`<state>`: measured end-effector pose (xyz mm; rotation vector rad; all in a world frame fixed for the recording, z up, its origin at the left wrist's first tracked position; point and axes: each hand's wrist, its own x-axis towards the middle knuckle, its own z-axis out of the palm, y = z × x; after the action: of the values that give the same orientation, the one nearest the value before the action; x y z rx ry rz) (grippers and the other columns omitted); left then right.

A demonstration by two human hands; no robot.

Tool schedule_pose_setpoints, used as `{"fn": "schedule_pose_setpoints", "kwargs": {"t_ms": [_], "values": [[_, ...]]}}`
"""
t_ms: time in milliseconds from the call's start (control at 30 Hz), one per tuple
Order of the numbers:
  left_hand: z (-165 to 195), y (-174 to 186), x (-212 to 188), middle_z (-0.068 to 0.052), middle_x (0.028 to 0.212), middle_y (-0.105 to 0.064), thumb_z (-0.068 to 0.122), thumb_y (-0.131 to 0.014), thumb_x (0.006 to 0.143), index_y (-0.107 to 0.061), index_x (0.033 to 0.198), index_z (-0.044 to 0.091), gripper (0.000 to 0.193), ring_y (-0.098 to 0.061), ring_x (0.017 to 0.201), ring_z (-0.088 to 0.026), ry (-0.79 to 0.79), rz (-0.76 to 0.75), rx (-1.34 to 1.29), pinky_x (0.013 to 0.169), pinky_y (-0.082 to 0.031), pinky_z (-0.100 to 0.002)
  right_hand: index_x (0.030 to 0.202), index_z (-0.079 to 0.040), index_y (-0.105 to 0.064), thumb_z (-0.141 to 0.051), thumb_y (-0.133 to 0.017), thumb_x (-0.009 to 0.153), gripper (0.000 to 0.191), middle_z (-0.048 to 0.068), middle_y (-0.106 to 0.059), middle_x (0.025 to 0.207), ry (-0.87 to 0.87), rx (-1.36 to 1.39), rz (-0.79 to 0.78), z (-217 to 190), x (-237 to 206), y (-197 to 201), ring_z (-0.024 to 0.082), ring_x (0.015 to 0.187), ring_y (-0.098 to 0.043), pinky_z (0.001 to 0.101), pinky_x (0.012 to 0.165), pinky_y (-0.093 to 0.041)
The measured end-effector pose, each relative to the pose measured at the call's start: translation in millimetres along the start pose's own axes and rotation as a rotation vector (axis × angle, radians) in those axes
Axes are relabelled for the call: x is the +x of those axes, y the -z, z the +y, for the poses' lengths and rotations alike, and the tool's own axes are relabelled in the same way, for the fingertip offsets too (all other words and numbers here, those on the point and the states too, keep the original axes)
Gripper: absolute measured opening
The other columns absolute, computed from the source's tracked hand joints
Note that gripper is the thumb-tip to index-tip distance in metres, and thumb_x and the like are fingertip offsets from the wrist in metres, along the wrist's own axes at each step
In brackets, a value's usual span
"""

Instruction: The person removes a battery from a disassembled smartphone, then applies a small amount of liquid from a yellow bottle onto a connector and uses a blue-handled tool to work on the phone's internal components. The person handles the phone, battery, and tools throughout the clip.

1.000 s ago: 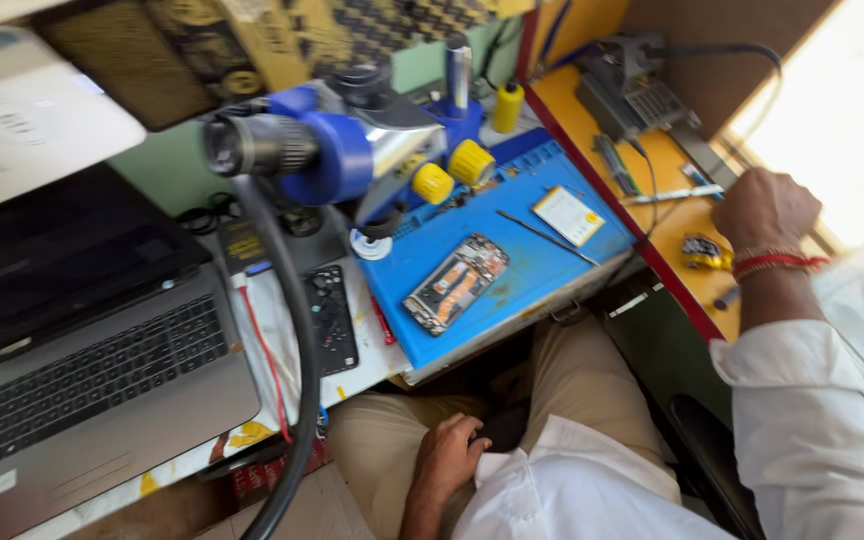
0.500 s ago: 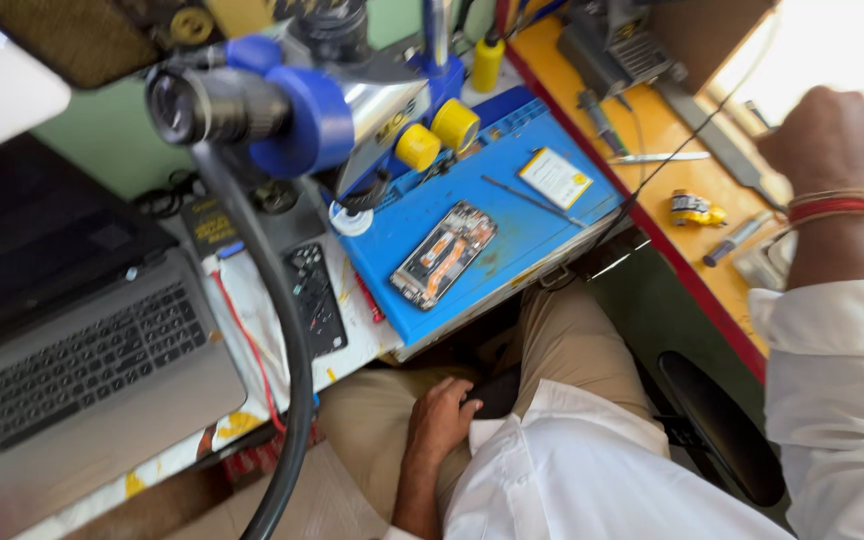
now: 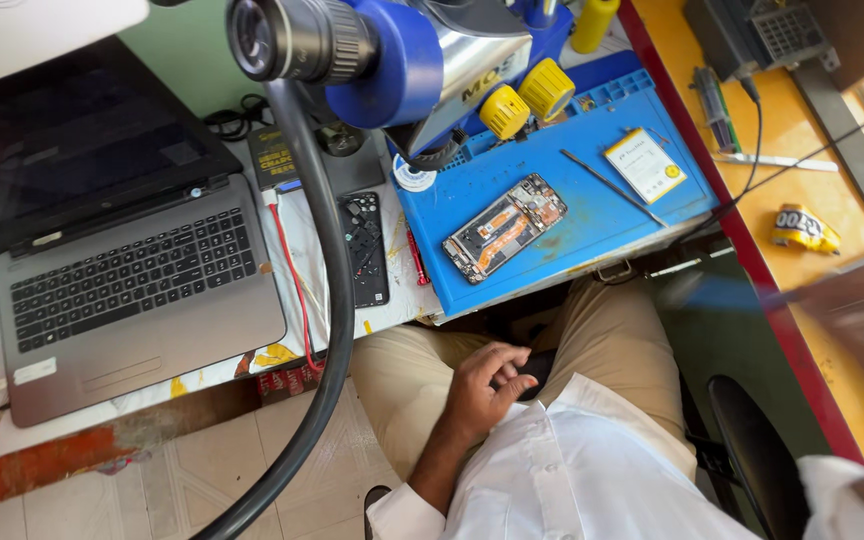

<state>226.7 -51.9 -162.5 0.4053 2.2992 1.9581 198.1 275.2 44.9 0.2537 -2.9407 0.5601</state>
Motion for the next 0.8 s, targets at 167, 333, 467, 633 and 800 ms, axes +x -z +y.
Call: {"fn": "schedule_pose_setpoints", "kwargs": {"t_ms": [167, 333, 467, 633, 800], "values": [[56.4, -24.7, 22.6, -0.018, 0.111, -0.067, 0.019, -0.071, 0.104, -0.056, 0.131, 0.003, 0.035, -0.064, 0.100, -0.032, -0.618, 0.045, 0.134, 0.088, -0.053, -0.040, 0.083, -0.016, -0.079, -0.025, -0.089, 0.066, 0.022, 0.008, -0.076, 0.077, 0.376, 0.233, -0.314, -53.6, 33.1, -45.0, 0.032, 0.065, -0.072, 0.0405, 0.057, -0.056], [52.6, -52.5, 10.7, -0.009, 0.083, -0.065, 0.009, -0.057, 0.110, -0.064, 0.128, -0.002, 0.022, -0.058, 0.066, -0.010, 0.130, -0.031, -0.384, 0.062, -0.050, -0.025, 0.087, -0.011, -0.077, -0.015, -0.077, 0.069, 0.019, 0.007, -0.077, 0.079, 0.396, 0.381, -0.082, -47.1, 71.1, -48.0, 0.027, 0.072, -0.074, 0.0372, 0.063, -0.056], [34.0, -57.2, -17.0, -0.007, 0.085, -0.072, 0.007, -0.055, 0.102, -0.060, 0.122, 0.005, 0.020, -0.062, 0.063, -0.008, 0.225, 0.096, -0.589, 0.060, -0.052, -0.022, 0.092, -0.002, -0.072, -0.027, -0.084, 0.107, 0.031, 0.014, -0.068, 0.075, 0.049, 0.272, 0.486, -9.4, 152.6, -35.3, 0.027, 0.063, -0.065, 0.0381, 0.068, -0.050], [26.9, -37.0, -60.1, -0.010, 0.090, -0.076, -0.005, -0.067, 0.090, -0.062, 0.102, -0.003, 0.013, -0.069, 0.068, -0.010, 0.086, 0.221, -0.402, 0.063, -0.060, -0.026, 0.109, -0.007, -0.075, -0.031, -0.092, 0.077, 0.044, 0.014, -0.076, 0.098, -0.236, 0.198, 0.689, 0.1, 233.2, -47.8, 0.035, 0.092, -0.073, 0.0456, 0.082, -0.056], [23.7, -3.2, -68.9, -0.008, 0.079, -0.074, -0.004, -0.068, 0.089, -0.058, 0.094, -0.001, 0.012, -0.060, 0.059, -0.009, 0.211, 0.268, -0.403, 0.053, -0.049, -0.024, 0.117, -0.006, -0.070, -0.045, -0.094, 0.070, 0.065, 0.021, -0.071, 0.109, -0.442, 0.214, 0.472, -33.4, 263.2, -66.8, 0.040, 0.103, -0.069, 0.0471, 0.089, -0.054]]}}
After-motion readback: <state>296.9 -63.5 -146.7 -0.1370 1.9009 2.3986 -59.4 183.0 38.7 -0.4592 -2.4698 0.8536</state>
